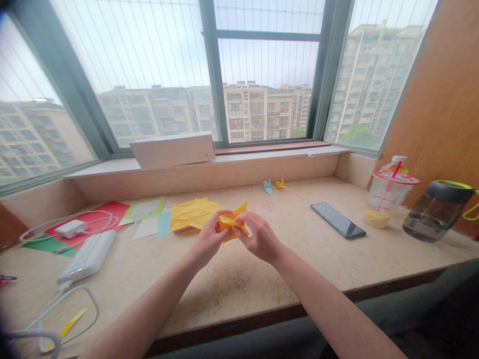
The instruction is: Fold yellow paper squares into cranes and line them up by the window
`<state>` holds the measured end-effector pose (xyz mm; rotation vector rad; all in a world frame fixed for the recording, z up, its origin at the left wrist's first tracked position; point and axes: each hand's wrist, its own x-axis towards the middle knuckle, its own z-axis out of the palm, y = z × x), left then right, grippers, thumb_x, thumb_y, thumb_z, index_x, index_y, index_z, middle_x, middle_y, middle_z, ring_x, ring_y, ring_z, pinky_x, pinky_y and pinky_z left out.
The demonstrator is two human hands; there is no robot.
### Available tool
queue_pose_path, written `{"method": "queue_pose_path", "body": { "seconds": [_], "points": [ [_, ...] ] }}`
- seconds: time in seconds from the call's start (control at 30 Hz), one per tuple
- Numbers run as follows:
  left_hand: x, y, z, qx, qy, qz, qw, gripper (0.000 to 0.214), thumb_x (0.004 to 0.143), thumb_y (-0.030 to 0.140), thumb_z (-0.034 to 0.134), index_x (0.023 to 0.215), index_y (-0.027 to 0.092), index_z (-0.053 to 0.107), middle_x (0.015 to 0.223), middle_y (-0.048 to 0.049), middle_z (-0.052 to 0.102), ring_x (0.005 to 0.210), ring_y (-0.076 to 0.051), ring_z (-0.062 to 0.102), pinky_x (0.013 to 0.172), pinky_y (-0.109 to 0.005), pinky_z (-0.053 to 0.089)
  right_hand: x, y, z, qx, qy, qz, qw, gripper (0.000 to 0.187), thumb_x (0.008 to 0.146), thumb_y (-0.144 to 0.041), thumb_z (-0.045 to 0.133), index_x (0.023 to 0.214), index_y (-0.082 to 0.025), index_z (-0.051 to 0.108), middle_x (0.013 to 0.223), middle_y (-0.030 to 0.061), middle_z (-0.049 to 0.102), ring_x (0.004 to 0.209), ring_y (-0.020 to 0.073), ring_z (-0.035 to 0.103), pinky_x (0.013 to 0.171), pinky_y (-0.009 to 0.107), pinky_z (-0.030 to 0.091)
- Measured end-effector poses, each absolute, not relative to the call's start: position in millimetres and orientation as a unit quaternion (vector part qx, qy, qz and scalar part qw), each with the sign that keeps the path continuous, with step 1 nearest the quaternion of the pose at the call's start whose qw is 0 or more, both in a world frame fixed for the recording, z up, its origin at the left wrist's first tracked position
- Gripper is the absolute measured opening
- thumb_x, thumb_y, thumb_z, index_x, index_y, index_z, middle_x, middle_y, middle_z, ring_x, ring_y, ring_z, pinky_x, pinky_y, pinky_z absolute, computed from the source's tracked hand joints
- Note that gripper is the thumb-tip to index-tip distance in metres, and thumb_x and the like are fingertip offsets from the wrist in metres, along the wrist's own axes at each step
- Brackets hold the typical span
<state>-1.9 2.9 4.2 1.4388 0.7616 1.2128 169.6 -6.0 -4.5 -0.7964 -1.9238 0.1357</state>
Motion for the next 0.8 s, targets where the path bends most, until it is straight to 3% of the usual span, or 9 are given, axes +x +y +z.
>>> {"method": "queue_pose_path", "body": {
  "seconds": [0.1,0.23,0.43,0.6,0.7,0.8],
  "points": [
    [-1.9,6.0,-0.3,0.626,0.338,0.519,0.473,0.037,0.075,0.025,0.071,0.11,0.018,0.058,0.082,0.0005,0.064,0.071,-0.013,0.059,0.067,-0.024,0.046,166.7,-7.7,-2.6,-0.318,-0.826,0.003,0.466,0.028,0.086,-0.014,0.059,0.111,-0.025,0.06,0.111,0.0091,0.067,0.106,0.0269,0.061,0.095,0.046,0.049],
    [0.0,4.7,-2.5,0.688,0.342,0.502,0.398,0.035,0.081,0.025,0.065,0.115,0.02,0.063,0.096,-0.0043,0.069,0.081,-0.017,0.062,0.072,-0.028,0.049,165.8,-7.0,-4.4,-0.365,-0.802,-0.018,0.473,0.018,0.088,-0.014,0.058,0.102,-0.023,0.062,0.111,0.0121,0.064,0.106,0.0281,0.059,0.094,0.046,0.05],
    [2.5,2.1,-0.2,0.684,0.283,0.477,0.475,0.037,0.088,0.033,0.063,0.122,0.02,0.06,0.111,-0.0088,0.07,0.099,-0.021,0.066,0.084,-0.031,0.05,165.9,-1.1,-7.1,-0.397,-0.696,0.098,0.59,0.006,0.091,-0.028,0.06,0.095,-0.023,0.062,0.106,0.0096,0.067,0.102,0.0258,0.063,0.091,0.044,0.052],
    [2.6,3.1,-1.2,0.658,0.265,0.48,0.516,0.039,0.083,0.028,0.068,0.12,0.019,0.06,0.1,-0.0076,0.071,0.086,-0.018,0.066,0.075,-0.026,0.05,162.7,5.3,-9.0,-0.389,-0.603,0.269,0.643,0.02,0.084,-0.033,0.066,0.099,-0.022,0.059,0.104,0.0086,0.069,0.093,0.0227,0.068,0.082,0.037,0.056],
    [3.2,-1.3,1.4,0.654,0.256,0.481,0.525,0.041,0.08,0.024,0.07,0.12,0.019,0.06,0.105,-0.0079,0.07,0.092,-0.019,0.066,0.078,-0.027,0.05,162.9,7.3,-10.2,-0.372,-0.591,0.294,0.653,0.02,0.081,-0.028,0.066,0.098,-0.022,0.058,0.104,0.0081,0.069,0.093,0.0216,0.068,0.081,0.035,0.056],
    [3.6,-7.1,6.4,0.65,0.255,0.479,0.532,0.038,0.084,0.033,0.067,0.119,0.019,0.061,0.111,-0.009,0.069,0.098,-0.021,0.065,0.081,-0.029,0.05,164.3,6.8,-10.1,-0.382,-0.603,0.27,0.646,0.018,0.08,-0.027,0.067,0.095,-0.022,0.06,0.099,0.0072,0.071,0.091,0.0214,0.068,0.082,0.035,0.055]
  ]
}}
